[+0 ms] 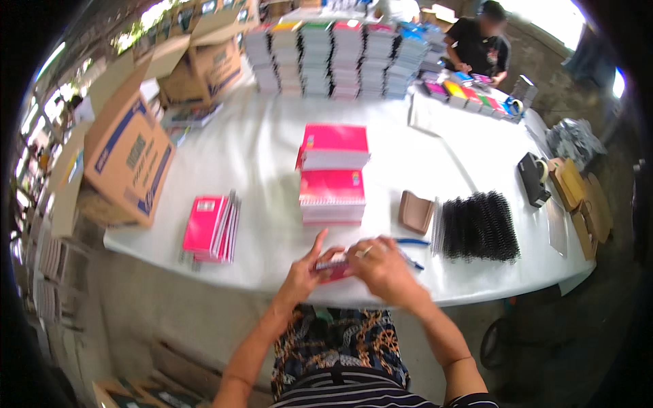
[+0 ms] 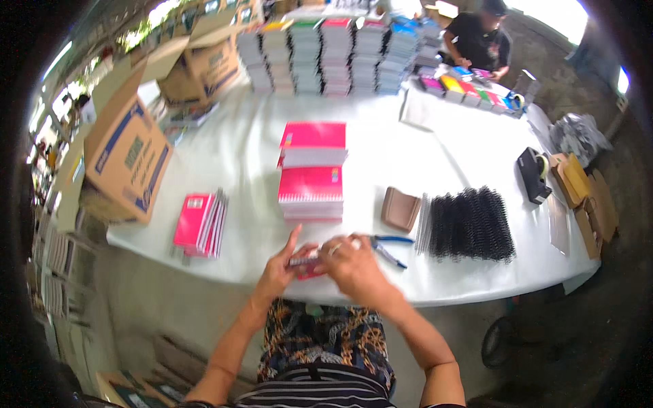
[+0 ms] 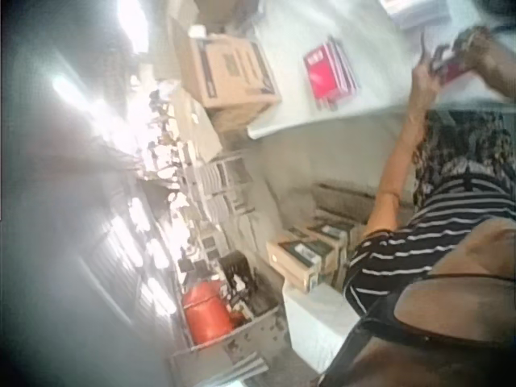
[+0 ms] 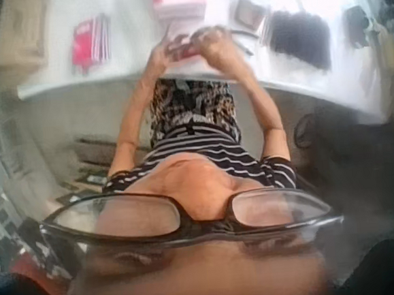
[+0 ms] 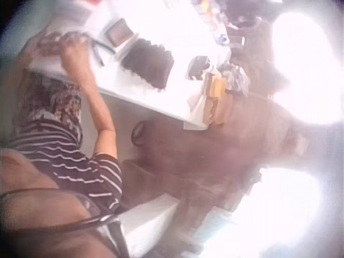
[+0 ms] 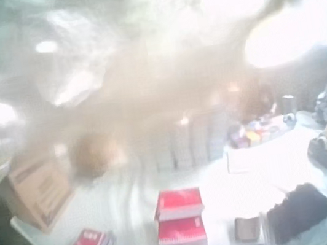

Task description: The person assembles notebooks by threading plastic spirals through the pre-punched holes of stacks of paper and covers by hand, then uses pliers to trim and crimp the ends of the spirals.

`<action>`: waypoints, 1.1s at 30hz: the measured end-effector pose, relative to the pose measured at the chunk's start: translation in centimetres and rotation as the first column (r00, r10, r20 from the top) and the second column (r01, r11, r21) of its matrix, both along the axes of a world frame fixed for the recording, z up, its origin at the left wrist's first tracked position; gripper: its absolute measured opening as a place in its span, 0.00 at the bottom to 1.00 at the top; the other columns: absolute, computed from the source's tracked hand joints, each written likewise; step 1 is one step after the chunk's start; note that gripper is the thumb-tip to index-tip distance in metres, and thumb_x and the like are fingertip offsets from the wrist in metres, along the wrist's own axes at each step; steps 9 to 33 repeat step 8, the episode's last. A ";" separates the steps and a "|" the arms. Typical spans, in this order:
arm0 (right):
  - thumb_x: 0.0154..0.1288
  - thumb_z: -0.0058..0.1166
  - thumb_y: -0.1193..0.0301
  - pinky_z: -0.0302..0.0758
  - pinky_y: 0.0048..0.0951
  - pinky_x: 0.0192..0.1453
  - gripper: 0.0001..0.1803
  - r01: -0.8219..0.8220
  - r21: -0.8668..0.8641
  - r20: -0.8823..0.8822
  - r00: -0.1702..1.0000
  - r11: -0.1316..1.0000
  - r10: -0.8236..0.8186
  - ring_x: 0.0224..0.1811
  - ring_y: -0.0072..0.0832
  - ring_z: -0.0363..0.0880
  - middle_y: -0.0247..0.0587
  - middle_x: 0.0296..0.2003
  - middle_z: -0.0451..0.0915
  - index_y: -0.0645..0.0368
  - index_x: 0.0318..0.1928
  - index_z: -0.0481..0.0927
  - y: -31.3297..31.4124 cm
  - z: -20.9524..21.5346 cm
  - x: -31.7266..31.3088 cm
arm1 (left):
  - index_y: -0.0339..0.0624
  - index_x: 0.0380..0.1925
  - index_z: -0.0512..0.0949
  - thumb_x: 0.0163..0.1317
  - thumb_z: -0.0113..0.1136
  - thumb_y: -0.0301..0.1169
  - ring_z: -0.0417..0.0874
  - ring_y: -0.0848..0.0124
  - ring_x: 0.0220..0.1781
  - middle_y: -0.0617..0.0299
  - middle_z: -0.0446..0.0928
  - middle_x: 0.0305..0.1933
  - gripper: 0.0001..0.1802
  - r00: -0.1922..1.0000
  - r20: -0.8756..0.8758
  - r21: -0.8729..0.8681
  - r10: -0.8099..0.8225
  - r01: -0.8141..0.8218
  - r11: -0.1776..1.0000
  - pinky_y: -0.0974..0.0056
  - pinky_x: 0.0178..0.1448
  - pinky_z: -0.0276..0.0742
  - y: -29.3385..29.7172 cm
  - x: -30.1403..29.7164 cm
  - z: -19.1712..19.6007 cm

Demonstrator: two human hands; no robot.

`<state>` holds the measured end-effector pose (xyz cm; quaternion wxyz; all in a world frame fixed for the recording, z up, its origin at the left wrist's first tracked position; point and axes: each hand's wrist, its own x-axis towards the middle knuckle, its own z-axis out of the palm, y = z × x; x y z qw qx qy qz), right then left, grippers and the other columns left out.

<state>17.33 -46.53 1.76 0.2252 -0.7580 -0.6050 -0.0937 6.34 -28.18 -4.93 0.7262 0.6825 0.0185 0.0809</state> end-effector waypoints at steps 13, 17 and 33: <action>0.56 0.62 0.70 0.60 0.45 0.63 0.18 0.165 0.006 -0.052 0.985 0.986 -0.164 0.53 0.34 0.72 0.40 0.45 0.76 0.54 0.49 0.78 0.2 -0.7 -1.9 | 0.46 0.74 0.52 0.66 0.53 0.17 0.72 0.66 0.66 0.54 0.71 0.67 0.39 0.986 0.113 0.185 -0.126 0.104 0.977 0.62 0.68 0.70 0.6 -0.6 -1.3; 0.56 0.62 0.70 0.60 0.45 0.63 0.18 0.165 0.006 -0.052 0.985 0.986 -0.164 0.53 0.34 0.72 0.40 0.45 0.76 0.54 0.49 0.78 0.2 -0.7 -1.9 | 0.46 0.74 0.52 0.66 0.53 0.17 0.72 0.66 0.66 0.54 0.71 0.67 0.39 0.986 0.113 0.185 -0.126 0.104 0.977 0.62 0.68 0.70 0.6 -0.6 -1.3; 0.56 0.62 0.70 0.60 0.45 0.63 0.18 0.165 0.006 -0.052 0.985 0.986 -0.164 0.53 0.34 0.72 0.40 0.45 0.76 0.54 0.49 0.78 0.2 -0.7 -1.9 | 0.46 0.74 0.52 0.66 0.53 0.17 0.72 0.66 0.66 0.54 0.71 0.67 0.39 0.986 0.113 0.185 -0.126 0.104 0.977 0.62 0.68 0.70 0.6 -0.6 -1.3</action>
